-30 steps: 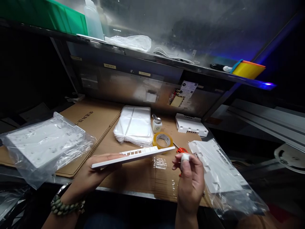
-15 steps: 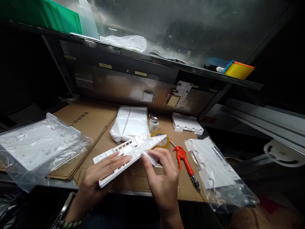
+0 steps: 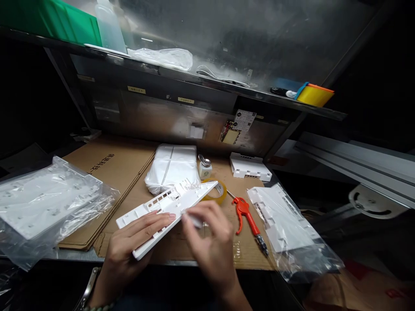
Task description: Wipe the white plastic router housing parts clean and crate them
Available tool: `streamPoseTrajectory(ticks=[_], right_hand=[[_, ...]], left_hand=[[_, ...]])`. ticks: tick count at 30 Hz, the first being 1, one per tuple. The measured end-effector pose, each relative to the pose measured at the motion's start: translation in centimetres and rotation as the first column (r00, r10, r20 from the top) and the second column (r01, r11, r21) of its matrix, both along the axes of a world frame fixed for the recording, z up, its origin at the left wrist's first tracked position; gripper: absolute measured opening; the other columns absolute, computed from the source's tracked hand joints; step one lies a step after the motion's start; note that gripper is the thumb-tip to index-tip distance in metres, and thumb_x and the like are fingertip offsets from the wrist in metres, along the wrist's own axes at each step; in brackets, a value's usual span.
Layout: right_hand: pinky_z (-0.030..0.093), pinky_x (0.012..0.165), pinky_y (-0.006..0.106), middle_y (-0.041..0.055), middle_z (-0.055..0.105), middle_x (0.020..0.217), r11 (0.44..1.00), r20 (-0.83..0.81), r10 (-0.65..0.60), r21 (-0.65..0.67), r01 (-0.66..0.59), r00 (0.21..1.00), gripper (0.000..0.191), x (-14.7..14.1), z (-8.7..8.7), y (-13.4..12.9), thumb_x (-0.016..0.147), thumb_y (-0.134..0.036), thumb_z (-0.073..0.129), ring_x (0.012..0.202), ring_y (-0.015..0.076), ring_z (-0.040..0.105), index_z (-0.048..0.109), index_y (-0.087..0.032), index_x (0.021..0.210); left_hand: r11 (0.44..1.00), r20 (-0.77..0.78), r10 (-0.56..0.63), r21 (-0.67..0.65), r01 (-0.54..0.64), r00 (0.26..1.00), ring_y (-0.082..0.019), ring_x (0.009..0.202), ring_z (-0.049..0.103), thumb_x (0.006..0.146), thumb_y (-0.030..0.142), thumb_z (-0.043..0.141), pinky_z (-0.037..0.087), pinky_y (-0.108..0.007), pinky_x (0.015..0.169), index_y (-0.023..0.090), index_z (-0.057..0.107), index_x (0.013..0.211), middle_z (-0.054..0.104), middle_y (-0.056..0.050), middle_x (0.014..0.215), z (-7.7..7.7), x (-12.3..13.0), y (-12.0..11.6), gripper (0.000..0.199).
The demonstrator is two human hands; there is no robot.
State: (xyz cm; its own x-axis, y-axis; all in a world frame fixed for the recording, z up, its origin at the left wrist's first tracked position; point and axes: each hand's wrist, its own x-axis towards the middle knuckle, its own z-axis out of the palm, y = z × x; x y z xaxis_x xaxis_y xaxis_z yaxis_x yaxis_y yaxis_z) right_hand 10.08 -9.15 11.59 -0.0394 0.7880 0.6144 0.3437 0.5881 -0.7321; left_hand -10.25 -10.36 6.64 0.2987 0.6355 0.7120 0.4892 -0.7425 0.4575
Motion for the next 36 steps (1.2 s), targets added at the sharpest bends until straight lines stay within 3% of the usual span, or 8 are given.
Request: streamPoseTrajectory(ticks=[4, 10, 15, 17, 22, 27, 31, 36], right_hand=[[0.055, 0.074, 0.026, 0.0043, 0.069, 0.089, 0.995, -0.026, 0.102, 0.003, -0.102, 0.994, 0.011, -0.6, 0.1, -0.4, 0.09, -0.013, 0.069, 0.081, 0.0148, 0.067, 0.076, -0.018, 0.096], [0.053, 0.073, 0.025, 0.0032, 0.068, 0.088, 0.989, -0.084, -0.15, -0.005, 0.151, 0.985, 0.01, 1.5, -0.5, 2.3, 0.091, -0.015, 0.069, 0.081, 0.0139, 0.065, 0.077, -0.02, 0.091], [0.055, 0.073, 0.026, 0.0055, 0.069, 0.088, 0.995, -0.039, 0.092, 0.027, -0.091, 0.995, 0.012, -1.2, -0.1, -0.6, 0.089, -0.012, 0.067, 0.08, 0.0154, 0.067, 0.076, -0.016, 0.096], [0.055, 0.075, 0.026, 0.0058, 0.07, 0.088, 0.991, -0.03, 0.127, 0.038, -0.126, 0.991, 0.012, -1.6, 0.0, -0.9, 0.089, -0.013, 0.067, 0.082, 0.0157, 0.067, 0.076, -0.015, 0.097], [0.053, 0.071, 0.024, 0.0032, 0.069, 0.089, 0.994, -0.05, -0.108, -0.04, 0.106, 0.993, 0.009, 2.5, -0.9, 3.6, 0.091, -0.02, 0.068, 0.081, 0.0139, 0.066, 0.077, -0.019, 0.091], [0.051, 0.07, 0.03, 0.0033, 0.072, 0.087, 0.889, 0.001, -0.446, -0.114, 0.443, 0.895, 0.011, 8.7, -2.6, 8.3, 0.086, -0.03, 0.074, 0.081, 0.0183, 0.067, 0.078, -0.02, 0.086], [0.049, 0.071, 0.032, 0.0062, 0.072, 0.09, 0.853, -0.066, -0.518, -0.118, 0.509, 0.853, 0.021, 10.4, -3.0, 7.9, 0.086, -0.039, 0.074, 0.084, 0.0206, 0.066, 0.078, -0.018, 0.088], [0.05, 0.073, 0.032, 0.006, 0.073, 0.095, 0.849, -0.213, -0.525, -0.198, 0.49, 0.824, 0.032, 9.7, -2.7, 5.9, 0.08, -0.049, 0.081, 0.083, 0.0193, 0.066, 0.077, -0.019, 0.093]], left_hand=[[1.0, 0.009, 0.011, 0.005, -0.011, 1.0, -0.019, 0.123, 0.065, 0.095, 0.004, 0.055, 0.046, -0.031, 0.113, 0.024, 0.061, 0.139, 0.07, -0.004, 0.134, 0.1, 0.1, 0.1, 0.048], [1.0, 0.03, 0.028, -0.011, -0.027, 0.999, -0.018, 0.121, 0.067, 0.093, -0.001, 0.056, 0.047, -0.03, 0.114, 0.023, 0.063, 0.135, 0.073, -0.003, 0.129, -0.2, 0.0, -0.3, 0.049], [0.999, -0.038, 0.032, 0.0, -0.032, 0.999, -0.017, 0.126, 0.064, 0.095, 0.007, 0.056, 0.044, -0.027, 0.115, 0.026, 0.058, 0.143, 0.069, -0.001, 0.137, -0.6, -0.5, 0.3, 0.051], [1.0, -0.043, 0.024, -0.006, -0.024, 0.999, -0.017, 0.125, 0.065, 0.096, 0.008, 0.056, 0.045, -0.026, 0.115, 0.027, 0.058, 0.143, 0.069, -0.001, 0.137, -0.6, -0.7, 0.3, 0.051], [0.998, 0.056, 0.052, -0.033, -0.05, 0.997, -0.019, 0.114, 0.071, 0.091, 0.001, 0.064, 0.053, -0.029, 0.107, 0.027, 0.067, 0.132, 0.074, 0.0, 0.125, -0.7, -0.9, -0.5, 0.049], [0.966, 0.278, 0.202, -0.214, -0.144, 0.939, -0.017, 0.102, 0.075, 0.093, 0.016, 0.07, 0.058, -0.022, 0.096, 0.031, 0.075, 0.115, 0.078, 0.006, 0.113, -0.5, -0.7, -1.4, 0.028], [0.94, 0.347, 0.254, -0.307, -0.146, 0.903, -0.021, 0.097, 0.077, 0.089, 0.022, 0.076, 0.064, -0.024, 0.087, 0.03, 0.078, 0.11, 0.081, 0.002, 0.109, -0.4, -1.1, -1.1, 0.023], [0.922, 0.367, 0.274, -0.362, -0.135, 0.889, -0.026, 0.096, 0.078, 0.086, 0.024, 0.079, 0.067, -0.035, 0.087, 0.029, 0.08, 0.108, 0.082, -0.003, 0.105, -0.8, -1.9, -0.2, 0.023]])
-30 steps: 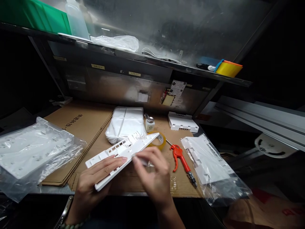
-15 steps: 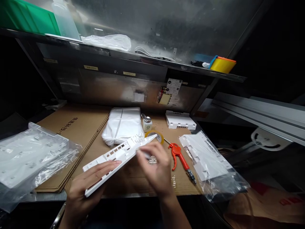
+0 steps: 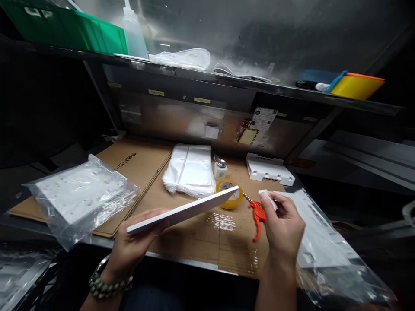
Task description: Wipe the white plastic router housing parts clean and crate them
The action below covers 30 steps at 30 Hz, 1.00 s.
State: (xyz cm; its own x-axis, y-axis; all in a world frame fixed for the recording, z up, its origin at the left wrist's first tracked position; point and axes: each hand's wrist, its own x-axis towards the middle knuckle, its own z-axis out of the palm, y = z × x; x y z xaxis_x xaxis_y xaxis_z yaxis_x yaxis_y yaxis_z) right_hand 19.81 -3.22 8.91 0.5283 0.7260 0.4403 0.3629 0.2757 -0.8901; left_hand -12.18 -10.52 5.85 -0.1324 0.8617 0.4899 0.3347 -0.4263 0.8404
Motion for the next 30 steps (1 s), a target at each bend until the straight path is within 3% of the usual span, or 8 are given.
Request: streamPoseTrajectory(ticks=[3, 6, 11, 15, 22, 24, 28, 30], right_hand=[[0.053, 0.074, 0.033, 0.0052, 0.073, 0.092, 0.999, -0.12, 0.03, -0.026, -0.034, 0.992, 0.038, -1.0, 0.4, -1.0, 0.078, -0.051, 0.083, 0.079, 0.019, 0.068, 0.075, -0.02, 0.099], [0.056, 0.072, 0.033, 0.0045, 0.073, 0.088, 0.983, -0.14, 0.162, -0.064, -0.172, 0.977, 0.037, -2.6, 0.9, -2.2, 0.085, -0.049, 0.078, 0.077, 0.0188, 0.069, 0.073, -0.021, 0.108], [0.058, 0.082, 0.035, 0.0057, 0.071, 0.106, 0.877, 0.099, 0.477, 0.01, -0.48, 0.874, 0.014, -6.6, 1.6, -3.6, 0.093, -0.032, 0.071, 0.095, 0.0207, 0.069, 0.072, -0.025, 0.106], [0.058, 0.085, 0.032, 0.006, 0.064, 0.108, 0.874, 0.298, 0.435, 0.089, -0.478, 0.85, 0.011, -9.3, 2.2, -4.1, 0.092, -0.022, 0.071, 0.101, 0.0199, 0.066, 0.072, -0.025, 0.102], [0.058, 0.081, 0.025, 0.0063, 0.062, 0.106, 0.793, 0.323, 0.561, 0.053, -0.607, 0.762, 0.015, -11.6, 2.2, -5.3, 0.091, -0.017, 0.07, 0.094, 0.0162, 0.068, 0.072, -0.022, 0.105], [0.058, 0.079, 0.026, 0.0066, 0.063, 0.106, 0.828, 0.347, 0.512, 0.044, -0.559, 0.786, 0.013, -10.6, 1.7, -4.0, 0.091, -0.018, 0.069, 0.094, 0.0172, 0.069, 0.073, -0.022, 0.103], [0.058, 0.077, 0.032, 0.0084, 0.066, 0.106, 0.958, 0.311, 0.261, 0.037, -0.286, 0.914, 0.011, -7.3, 0.7, -0.7, 0.092, -0.03, 0.07, 0.096, 0.0214, 0.068, 0.074, -0.021, 0.096], [0.059, 0.076, 0.033, 0.0091, 0.069, 0.114, 0.941, 0.193, 0.331, 0.005, -0.338, 0.924, 0.015, -6.4, 0.5, -0.4, 0.093, -0.035, 0.07, 0.095, 0.0211, 0.069, 0.073, -0.022, 0.1]], left_hand=[[1.0, 0.023, 0.024, -0.016, -0.024, 0.999, -0.028, 0.096, 0.077, 0.084, 0.025, 0.081, 0.066, -0.036, 0.087, 0.027, 0.081, 0.106, 0.082, -0.005, 0.104, 0.0, 0.0, 0.2, 0.021], [1.0, 0.047, 0.017, -0.027, -0.016, 0.999, -0.027, 0.094, 0.078, 0.085, 0.025, 0.081, 0.066, -0.034, 0.086, 0.024, 0.082, 0.103, 0.082, -0.007, 0.105, 0.4, 0.4, 0.4, 0.018], [0.998, -0.029, -0.053, 0.015, 0.053, 0.998, -0.027, 0.099, 0.078, 0.088, 0.019, 0.077, 0.065, -0.033, 0.087, 0.024, 0.08, 0.111, 0.081, -0.007, 0.11, 0.9, 0.8, 0.5, 0.024], [0.99, -0.167, -0.096, 0.083, 0.111, 0.981, -0.024, 0.108, 0.075, 0.091, 0.011, 0.071, 0.062, -0.031, 0.095, 0.029, 0.077, 0.118, 0.079, -0.004, 0.118, 1.0, 0.9, 0.5, 0.033], [0.961, -0.332, -0.114, 0.203, 0.189, 0.936, -0.02, 0.112, 0.073, 0.092, 0.004, 0.058, 0.057, -0.03, 0.101, 0.027, 0.07, 0.129, 0.077, -0.006, 0.123, 1.5, 1.1, 0.6, 0.045], [0.958, -0.356, -0.105, 0.215, 0.19, 0.929, -0.021, 0.113, 0.073, 0.092, 0.003, 0.058, 0.058, -0.031, 0.1, 0.025, 0.07, 0.129, 0.077, -0.006, 0.123, 1.4, 0.9, 0.5, 0.045], [0.957, -0.39, -0.112, 0.205, 0.205, 0.914, -0.022, 0.113, 0.072, 0.093, 0.004, 0.059, 0.055, -0.035, 0.105, 0.026, 0.068, 0.129, 0.077, -0.005, 0.122, 1.3, 0.1, 0.2, 0.044], [0.948, -0.415, -0.155, 0.191, 0.253, 0.896, -0.022, 0.117, 0.07, 0.095, 0.006, 0.057, 0.052, -0.038, 0.108, 0.027, 0.067, 0.13, 0.077, -0.004, 0.121, 1.3, -0.1, 0.4, 0.042]])
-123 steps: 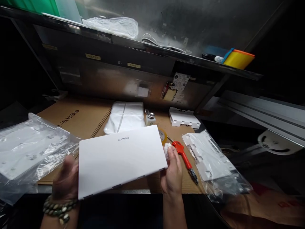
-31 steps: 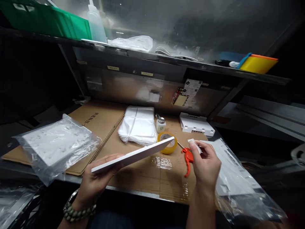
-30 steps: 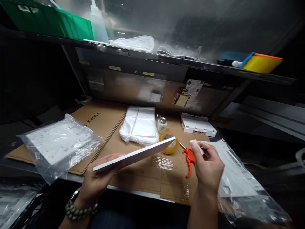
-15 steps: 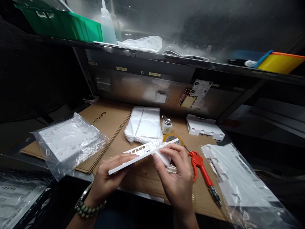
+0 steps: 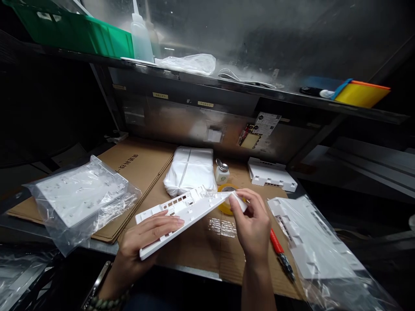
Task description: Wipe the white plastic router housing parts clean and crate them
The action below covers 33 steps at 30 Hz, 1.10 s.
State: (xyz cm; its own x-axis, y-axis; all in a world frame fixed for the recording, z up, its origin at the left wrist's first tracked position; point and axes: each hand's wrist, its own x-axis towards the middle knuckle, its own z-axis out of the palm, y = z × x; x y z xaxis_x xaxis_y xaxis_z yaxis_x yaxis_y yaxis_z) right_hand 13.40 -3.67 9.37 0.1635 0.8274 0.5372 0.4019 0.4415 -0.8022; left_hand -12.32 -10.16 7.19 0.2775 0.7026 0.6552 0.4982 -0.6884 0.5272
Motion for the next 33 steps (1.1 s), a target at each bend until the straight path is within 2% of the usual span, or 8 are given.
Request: streamPoseTrajectory(ticks=[5, 7, 9, 12, 15, 19, 26, 33], right_hand=[[0.061, 0.078, 0.031, 0.006, 0.075, 0.106, 0.883, -0.214, 0.411, -0.148, -0.445, 0.886, 0.015, -1.1, -0.1, -2.8, 0.099, -0.034, 0.063, 0.09, 0.0182, 0.073, 0.064, -0.023, 0.11], [0.061, 0.082, 0.031, 0.0049, 0.076, 0.098, 0.928, -0.263, 0.331, -0.081, -0.363, 0.906, 0.012, -1.7, -0.4, -3.5, 0.099, -0.031, 0.063, 0.094, 0.0188, 0.074, 0.063, -0.022, 0.107], [0.062, 0.081, 0.031, 0.0051, 0.077, 0.098, 0.973, -0.324, 0.218, 0.002, -0.23, 0.921, 0.011, -1.8, -0.9, -3.9, 0.099, -0.028, 0.063, 0.094, 0.0189, 0.075, 0.062, -0.022, 0.107], [0.063, 0.081, 0.032, 0.0043, 0.078, 0.097, 0.987, -0.338, 0.162, 0.07, -0.147, 0.927, 0.009, -1.5, -1.9, -4.2, 0.099, -0.025, 0.062, 0.092, 0.0191, 0.076, 0.062, -0.023, 0.108], [0.063, 0.079, 0.03, 0.004, 0.078, 0.098, 0.965, -0.254, 0.26, 0.046, -0.256, 0.932, 0.012, -0.9, -3.0, -4.6, 0.097, -0.025, 0.065, 0.093, 0.0195, 0.076, 0.064, -0.025, 0.109], [0.062, 0.066, 0.027, 0.0052, 0.076, 0.108, 0.892, -0.161, 0.39, -0.177, -0.415, 0.907, 0.018, -0.5, -3.4, -5.2, 0.098, -0.026, 0.064, 0.077, 0.017, 0.075, 0.065, -0.026, 0.115], [0.055, 0.056, 0.02, 0.0049, 0.067, 0.098, 0.902, 0.036, 0.432, -0.02, -0.431, 0.901, 0.016, -5.0, -0.6, -7.3, 0.092, -0.019, 0.069, 0.071, 0.0123, 0.067, 0.071, -0.023, 0.107], [0.051, 0.053, 0.019, 0.0048, 0.067, 0.093, 0.902, 0.179, 0.423, 0.015, -0.432, 0.888, 0.016, -5.9, -0.8, -7.4, 0.09, -0.012, 0.067, 0.069, 0.0116, 0.067, 0.07, -0.02, 0.103]], left_hand=[[0.998, -0.024, 0.006, 0.061, -0.005, 1.0, -0.027, 0.135, 0.056, 0.104, 0.023, 0.051, 0.033, -0.057, 0.123, 0.035, 0.07, 0.126, 0.078, -0.002, 0.118, -0.5, 0.2, 1.1, 0.032], [0.99, 0.117, 0.119, 0.058, -0.126, 0.986, -0.031, 0.148, 0.042, 0.101, 0.038, 0.059, 0.018, -0.065, 0.127, 0.04, 0.063, 0.137, 0.066, -0.004, 0.143, -1.0, 0.8, 1.6, 0.037], [0.979, 0.388, 0.204, -0.088, -0.184, 0.899, -0.035, 0.158, 0.02, 0.086, 0.066, 0.068, 0.017, -0.065, 0.127, 0.042, 0.034, 0.158, 0.03, -0.006, 0.17, -1.2, 1.5, 2.0, 0.083], [0.896, 0.76, 0.26, -0.42, 0.145, 0.595, -0.039, 0.157, 0.02, 0.077, 0.097, 0.03, 0.037, -0.061, 0.119, 0.03, 0.01, 0.165, 0.016, -0.015, 0.174, -0.4, 2.8, 2.7, 0.112], [0.664, 0.848, 0.438, -0.528, 0.529, 0.298, -0.042, 0.144, 0.047, 0.098, 0.072, 0.022, 0.05, -0.062, 0.109, 0.014, 0.032, 0.159, 0.052, -0.024, 0.154, 1.3, 3.8, 3.5, 0.085], [0.493, 0.75, 0.641, -0.567, 0.66, 0.165, -0.041, 0.127, 0.064, 0.094, 0.028, 0.05, 0.052, -0.062, 0.107, 0.009, 0.035, 0.156, 0.068, -0.023, 0.136, 3.2, 4.6, 4.3, 0.066], [0.76, 0.849, 0.527, -0.457, 0.461, -0.027, -0.034, 0.12, 0.069, 0.095, 0.018, 0.056, 0.054, -0.057, 0.108, 0.029, 0.033, 0.159, 0.066, -0.01, 0.143, 4.2, 6.7, 3.4, 0.068], [0.824, 0.892, 0.451, -0.409, 0.392, -0.019, -0.031, 0.129, 0.064, 0.097, 0.017, 0.058, 0.051, -0.055, 0.112, 0.044, 0.029, 0.159, 0.061, -0.003, 0.15, 3.8, 6.4, 3.0, 0.074]])
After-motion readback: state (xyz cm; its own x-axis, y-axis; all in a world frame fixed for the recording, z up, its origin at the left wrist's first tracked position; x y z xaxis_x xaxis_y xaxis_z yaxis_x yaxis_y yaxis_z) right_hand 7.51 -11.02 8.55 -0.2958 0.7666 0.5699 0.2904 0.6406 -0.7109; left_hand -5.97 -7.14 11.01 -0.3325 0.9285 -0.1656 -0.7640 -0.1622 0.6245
